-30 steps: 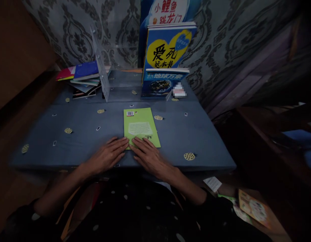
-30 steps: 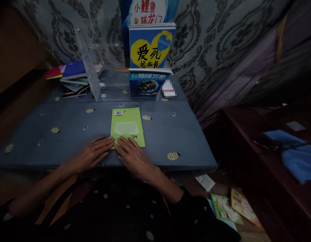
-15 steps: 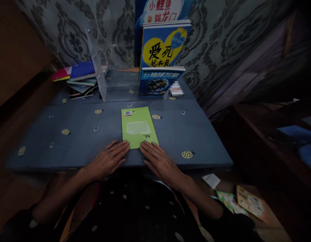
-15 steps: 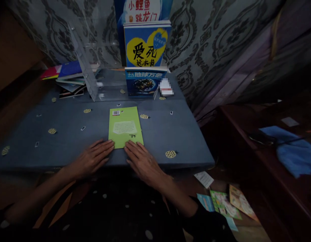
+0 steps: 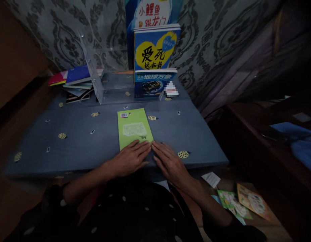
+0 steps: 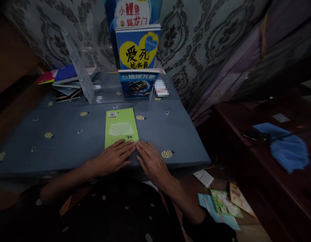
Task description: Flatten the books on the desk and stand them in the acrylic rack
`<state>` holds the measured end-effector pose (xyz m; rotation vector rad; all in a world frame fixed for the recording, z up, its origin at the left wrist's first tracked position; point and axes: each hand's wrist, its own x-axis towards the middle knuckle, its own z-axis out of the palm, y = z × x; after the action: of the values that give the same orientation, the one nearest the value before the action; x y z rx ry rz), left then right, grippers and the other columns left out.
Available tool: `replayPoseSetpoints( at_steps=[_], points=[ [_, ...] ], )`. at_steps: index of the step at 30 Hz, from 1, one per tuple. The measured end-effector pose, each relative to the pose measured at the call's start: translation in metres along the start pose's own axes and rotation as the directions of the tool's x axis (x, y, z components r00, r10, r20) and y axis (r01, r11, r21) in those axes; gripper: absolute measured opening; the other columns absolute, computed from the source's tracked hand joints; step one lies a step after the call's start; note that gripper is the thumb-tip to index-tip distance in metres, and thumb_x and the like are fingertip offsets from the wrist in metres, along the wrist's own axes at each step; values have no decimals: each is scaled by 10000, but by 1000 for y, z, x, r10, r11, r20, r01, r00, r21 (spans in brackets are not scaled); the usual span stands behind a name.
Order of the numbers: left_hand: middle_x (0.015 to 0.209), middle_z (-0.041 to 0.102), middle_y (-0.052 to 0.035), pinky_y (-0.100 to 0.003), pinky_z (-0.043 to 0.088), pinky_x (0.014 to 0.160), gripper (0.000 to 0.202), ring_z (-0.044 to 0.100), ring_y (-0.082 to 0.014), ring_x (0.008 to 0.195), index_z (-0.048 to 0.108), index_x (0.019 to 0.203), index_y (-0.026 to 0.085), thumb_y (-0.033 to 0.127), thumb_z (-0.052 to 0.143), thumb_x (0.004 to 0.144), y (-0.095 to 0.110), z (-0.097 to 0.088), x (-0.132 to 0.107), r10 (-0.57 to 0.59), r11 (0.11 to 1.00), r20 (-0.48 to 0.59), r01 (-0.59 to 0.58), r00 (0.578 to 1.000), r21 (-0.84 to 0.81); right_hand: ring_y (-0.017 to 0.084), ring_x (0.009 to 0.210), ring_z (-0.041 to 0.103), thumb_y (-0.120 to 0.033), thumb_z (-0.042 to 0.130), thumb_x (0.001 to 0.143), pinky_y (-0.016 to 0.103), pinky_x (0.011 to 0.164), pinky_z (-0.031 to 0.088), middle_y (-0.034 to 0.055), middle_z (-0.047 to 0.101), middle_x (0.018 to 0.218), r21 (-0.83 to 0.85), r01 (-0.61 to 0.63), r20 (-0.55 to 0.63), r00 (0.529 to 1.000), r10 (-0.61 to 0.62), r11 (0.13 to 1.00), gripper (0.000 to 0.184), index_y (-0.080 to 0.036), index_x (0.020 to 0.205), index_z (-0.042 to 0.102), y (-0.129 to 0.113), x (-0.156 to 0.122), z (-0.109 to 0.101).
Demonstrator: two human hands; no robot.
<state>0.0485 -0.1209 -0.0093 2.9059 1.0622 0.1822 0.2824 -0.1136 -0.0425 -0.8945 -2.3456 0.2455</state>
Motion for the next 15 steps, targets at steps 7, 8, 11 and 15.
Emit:
replayPoseSetpoints(
  at_steps=[7, 8, 11, 15],
  points=[
    [1514, 514, -123, -383, 279, 1228, 520, 440, -201, 1441, 476, 1457, 120, 426, 279, 1086, -4, -8, 19, 2, 999, 28, -1, 1000, -44, 258, 1294, 599, -188, 454, 1013, 516, 1072, 537, 129, 629, 1397, 34, -50, -24, 998, 51, 998, 468, -216, 1478, 497, 8, 0, -3],
    [1508, 523, -112, -384, 284, 1226, 505, 456, -194, 1429, 484, 1455, 141, 425, 289, 1085, -7, -9, 18, 4, 998, 24, -2, 1000, -59, 256, 1286, 605, -189, 454, 1013, 511, 1070, 539, 126, 634, 1390, 35, -50, -21, 998, 51, 998, 465, -220, 1474, 503, 9, 0, -4],
    [1513, 522, -94, -390, 274, 1231, 482, 460, -179, 1426, 489, 1454, 179, 428, 311, 1081, -23, -7, 18, -17, 996, 10, 18, 1000, -87, 254, 1275, 612, -202, 460, 1014, 495, 1066, 542, 123, 644, 1377, 30, -46, -11, 999, 46, 998, 451, -225, 1461, 520, 11, 4, -4],
    [1551, 474, -89, -430, 239, 1244, 491, 387, -188, 1473, 457, 1483, 186, 423, 315, 1078, -66, 0, 24, -135, 986, -13, 134, 991, -96, 273, 1293, 595, -255, 464, 1019, 502, 1064, 538, 143, 615, 1410, 2, -30, 21, 999, 30, 1000, 432, -198, 1441, 537, 14, 15, -1]
  ],
)
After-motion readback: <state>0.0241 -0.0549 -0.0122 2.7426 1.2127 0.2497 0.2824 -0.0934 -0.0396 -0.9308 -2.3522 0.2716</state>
